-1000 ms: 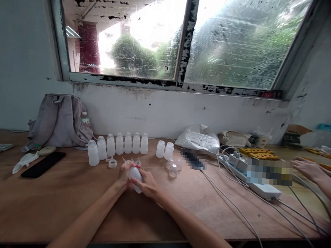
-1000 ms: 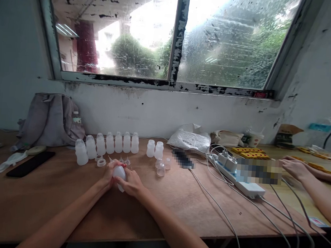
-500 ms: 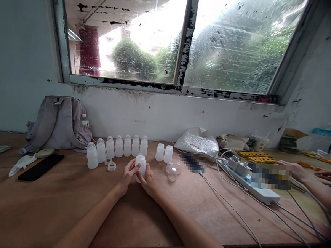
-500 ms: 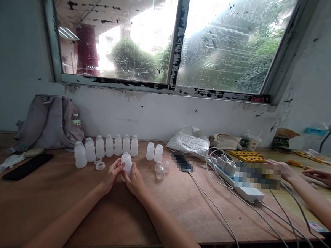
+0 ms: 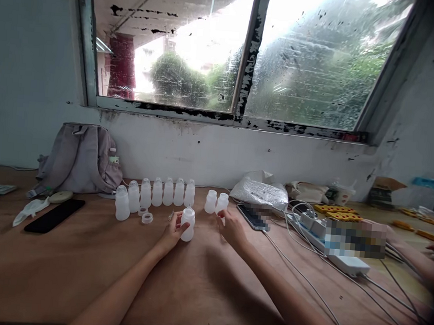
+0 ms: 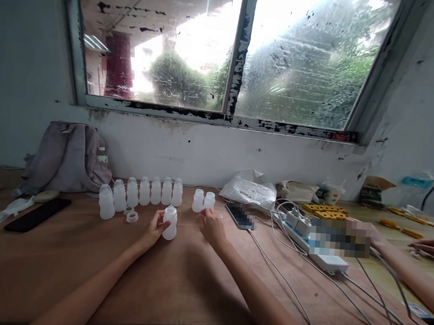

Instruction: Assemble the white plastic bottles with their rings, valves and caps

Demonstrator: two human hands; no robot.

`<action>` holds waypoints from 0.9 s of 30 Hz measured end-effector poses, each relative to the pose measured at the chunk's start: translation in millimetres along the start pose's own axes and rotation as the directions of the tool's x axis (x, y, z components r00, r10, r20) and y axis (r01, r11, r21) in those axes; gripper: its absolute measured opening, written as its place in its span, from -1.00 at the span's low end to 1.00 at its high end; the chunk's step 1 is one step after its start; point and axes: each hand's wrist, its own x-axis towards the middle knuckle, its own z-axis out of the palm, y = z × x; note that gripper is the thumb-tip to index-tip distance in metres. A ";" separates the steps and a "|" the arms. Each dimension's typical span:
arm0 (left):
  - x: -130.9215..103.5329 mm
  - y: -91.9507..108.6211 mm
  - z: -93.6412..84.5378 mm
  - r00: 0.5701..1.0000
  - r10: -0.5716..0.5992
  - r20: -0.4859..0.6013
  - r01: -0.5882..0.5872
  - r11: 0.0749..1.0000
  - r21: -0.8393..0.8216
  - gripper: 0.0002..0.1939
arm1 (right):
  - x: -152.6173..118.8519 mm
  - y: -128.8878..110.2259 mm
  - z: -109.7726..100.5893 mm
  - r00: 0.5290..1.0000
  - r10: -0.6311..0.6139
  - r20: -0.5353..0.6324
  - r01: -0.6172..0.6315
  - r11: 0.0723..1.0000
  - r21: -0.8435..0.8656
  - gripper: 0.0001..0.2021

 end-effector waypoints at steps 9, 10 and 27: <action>-0.3 1.6 0.3 1.000 -0.007 -0.011 0.007 1.000 0.013 -0.55 | -9.3 10.2 3.6 0.995 0.094 0.014 -0.095 0.982 0.162 -0.85; -0.2 1.4 0.3 1.000 -0.009 -0.014 0.009 1.000 0.015 -0.55 | -5.2 0.2 0.2 0.996 0.087 -0.012 -0.082 0.974 0.209 -0.83; 1.0 3.7 3.1 1.000 -0.020 0.002 0.020 1.000 -0.017 -0.56 | 38.5 -102.5 -16.6 0.987 -0.160 -0.008 0.149 0.899 0.412 -0.89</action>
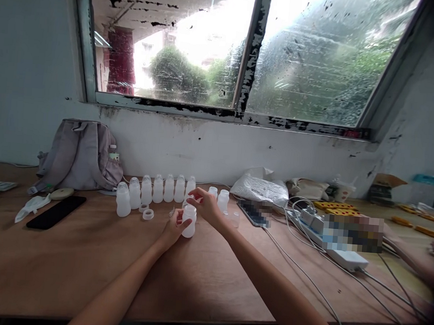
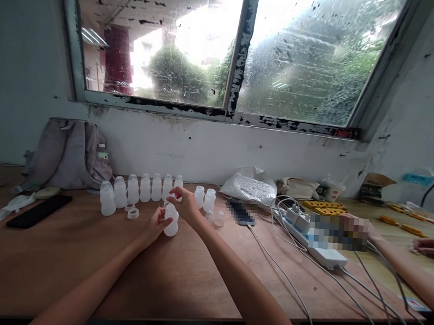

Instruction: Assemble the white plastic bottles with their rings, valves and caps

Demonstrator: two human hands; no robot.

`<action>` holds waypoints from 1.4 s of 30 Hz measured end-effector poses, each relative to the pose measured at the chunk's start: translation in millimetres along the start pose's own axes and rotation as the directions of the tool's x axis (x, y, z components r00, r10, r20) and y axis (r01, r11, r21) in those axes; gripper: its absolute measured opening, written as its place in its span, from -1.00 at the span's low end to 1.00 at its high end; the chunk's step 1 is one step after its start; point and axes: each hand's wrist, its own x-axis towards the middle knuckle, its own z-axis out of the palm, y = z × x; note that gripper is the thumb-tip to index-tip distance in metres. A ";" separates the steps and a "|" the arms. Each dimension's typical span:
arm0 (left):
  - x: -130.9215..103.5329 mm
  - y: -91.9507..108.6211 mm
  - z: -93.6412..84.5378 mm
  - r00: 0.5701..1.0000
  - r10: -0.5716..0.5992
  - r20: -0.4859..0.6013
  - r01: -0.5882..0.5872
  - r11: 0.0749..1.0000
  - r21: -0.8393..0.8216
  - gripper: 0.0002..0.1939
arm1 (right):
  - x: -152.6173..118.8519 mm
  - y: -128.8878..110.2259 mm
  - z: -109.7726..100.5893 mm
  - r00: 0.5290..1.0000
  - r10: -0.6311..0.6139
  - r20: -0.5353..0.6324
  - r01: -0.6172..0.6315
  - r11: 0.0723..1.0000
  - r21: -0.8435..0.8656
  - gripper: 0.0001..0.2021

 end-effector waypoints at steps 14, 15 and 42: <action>-1.5 0.9 -1.0 0.998 0.032 0.051 -0.031 0.999 -0.005 -0.59 | 0.7 14.6 -2.2 0.999 -0.021 0.029 0.021 1.000 0.001 -0.89; -1.6 0.7 -1.1 0.998 0.035 0.056 -0.034 0.999 -0.004 -0.60 | 0.2 15.0 -1.5 0.999 -0.022 0.031 0.022 1.000 0.003 -0.89; 0.8 -9.6 -3.9 0.990 0.100 0.099 -0.112 0.987 0.116 -0.58 | -10.3 27.3 20.2 0.994 -0.098 -0.057 0.100 0.994 0.041 -0.91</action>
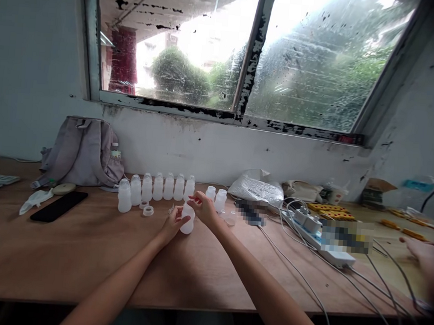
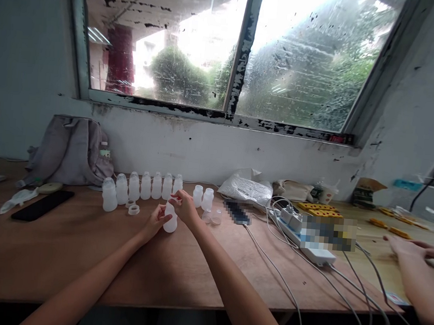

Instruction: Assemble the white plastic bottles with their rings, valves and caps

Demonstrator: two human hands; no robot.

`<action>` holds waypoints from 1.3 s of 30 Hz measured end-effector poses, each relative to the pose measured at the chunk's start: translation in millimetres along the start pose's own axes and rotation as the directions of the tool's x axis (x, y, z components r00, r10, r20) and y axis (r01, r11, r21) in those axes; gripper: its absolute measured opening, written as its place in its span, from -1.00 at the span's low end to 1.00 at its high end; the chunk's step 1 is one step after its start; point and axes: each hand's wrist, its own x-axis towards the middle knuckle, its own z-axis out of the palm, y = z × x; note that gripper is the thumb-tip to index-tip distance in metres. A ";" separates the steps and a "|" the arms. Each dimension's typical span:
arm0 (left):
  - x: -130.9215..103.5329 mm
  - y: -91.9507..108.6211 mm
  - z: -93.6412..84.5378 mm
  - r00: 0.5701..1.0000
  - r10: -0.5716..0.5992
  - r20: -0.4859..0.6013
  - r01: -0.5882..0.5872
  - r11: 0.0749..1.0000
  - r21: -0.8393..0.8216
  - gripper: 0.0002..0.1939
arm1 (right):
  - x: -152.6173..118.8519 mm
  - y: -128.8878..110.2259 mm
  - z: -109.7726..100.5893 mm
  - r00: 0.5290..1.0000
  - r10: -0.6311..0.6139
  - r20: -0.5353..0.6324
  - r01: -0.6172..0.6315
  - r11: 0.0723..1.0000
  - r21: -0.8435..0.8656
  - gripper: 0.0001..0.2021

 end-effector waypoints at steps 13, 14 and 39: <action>4.3 32.6 -51.1 0.975 0.039 0.219 -0.150 0.841 0.520 -0.55 | -2.8 7.9 -5.4 0.998 -0.057 -0.030 0.056 0.998 -0.009 -0.94; 3.6 35.7 -61.4 0.972 0.039 0.230 -0.163 0.817 0.554 -0.55 | -1.8 9.9 -6.4 0.998 -0.050 -0.029 0.050 0.999 -0.005 -0.94; 3.3 -14.1 -134.7 0.929 -0.199 0.311 -0.245 0.297 0.923 -0.39 | 94.6 116.5 -9.9 0.996 0.082 -0.018 -0.082 0.906 -0.415 -0.84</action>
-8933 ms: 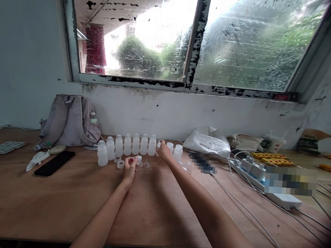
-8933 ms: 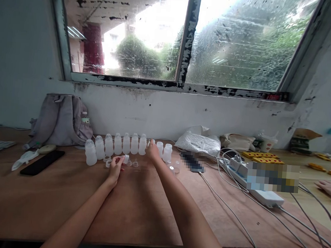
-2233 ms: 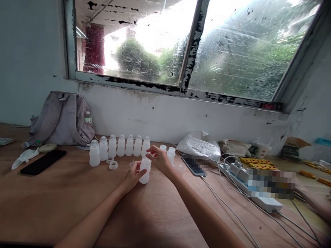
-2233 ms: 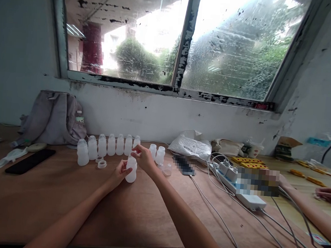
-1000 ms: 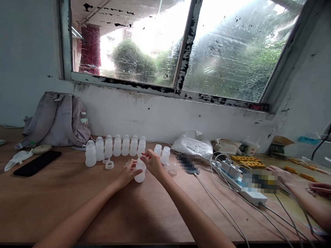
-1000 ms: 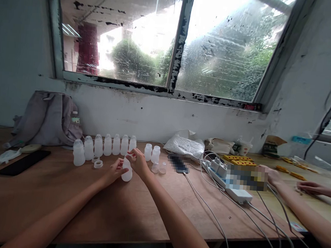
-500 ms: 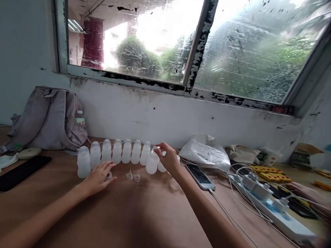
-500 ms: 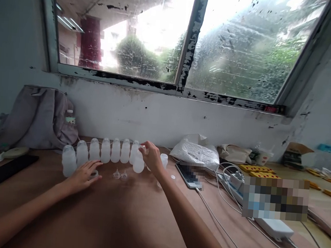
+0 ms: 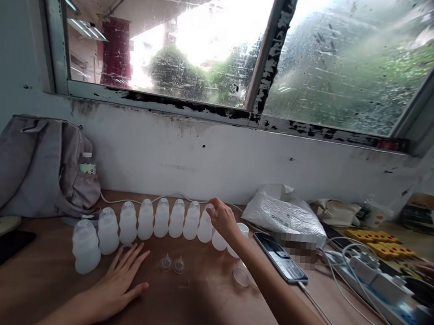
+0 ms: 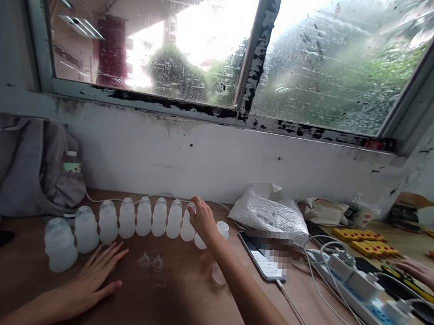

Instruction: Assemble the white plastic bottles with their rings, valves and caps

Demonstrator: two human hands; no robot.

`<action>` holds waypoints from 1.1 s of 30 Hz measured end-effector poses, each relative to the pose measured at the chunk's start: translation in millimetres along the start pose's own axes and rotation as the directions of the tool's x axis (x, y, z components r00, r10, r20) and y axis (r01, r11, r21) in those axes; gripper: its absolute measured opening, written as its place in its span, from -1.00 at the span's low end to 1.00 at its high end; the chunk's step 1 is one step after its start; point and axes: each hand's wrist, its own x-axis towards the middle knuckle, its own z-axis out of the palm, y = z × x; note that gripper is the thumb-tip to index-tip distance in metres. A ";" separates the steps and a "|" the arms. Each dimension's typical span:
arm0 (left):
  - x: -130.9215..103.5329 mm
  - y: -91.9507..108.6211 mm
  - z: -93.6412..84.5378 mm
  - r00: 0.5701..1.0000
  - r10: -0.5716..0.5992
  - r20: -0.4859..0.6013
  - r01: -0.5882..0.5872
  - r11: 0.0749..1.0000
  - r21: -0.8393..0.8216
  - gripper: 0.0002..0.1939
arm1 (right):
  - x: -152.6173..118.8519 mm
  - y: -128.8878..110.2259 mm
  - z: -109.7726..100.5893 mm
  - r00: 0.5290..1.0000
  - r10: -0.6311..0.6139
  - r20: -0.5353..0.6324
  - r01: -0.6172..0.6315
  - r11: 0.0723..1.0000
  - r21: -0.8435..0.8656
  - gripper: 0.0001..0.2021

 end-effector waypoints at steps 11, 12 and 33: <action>14.5 12.8 0.0 0.990 0.106 -0.097 -0.105 0.994 0.017 -0.33 | -7.2 -5.3 -12.2 0.999 0.036 0.012 -0.037 0.996 0.084 -0.80; 13.8 8.2 -2.1 0.989 0.116 -0.091 -0.114 0.993 0.027 -0.34 | -8.4 -5.7 -13.2 0.999 0.040 -0.001 -0.040 0.994 0.102 -0.79; -7.6 73.3 -13.8 0.942 -0.186 -0.278 0.163 0.981 -0.103 -0.84 | -107.7 -45.1 37.2 0.923 -0.083 0.376 0.022 0.986 0.163 -0.90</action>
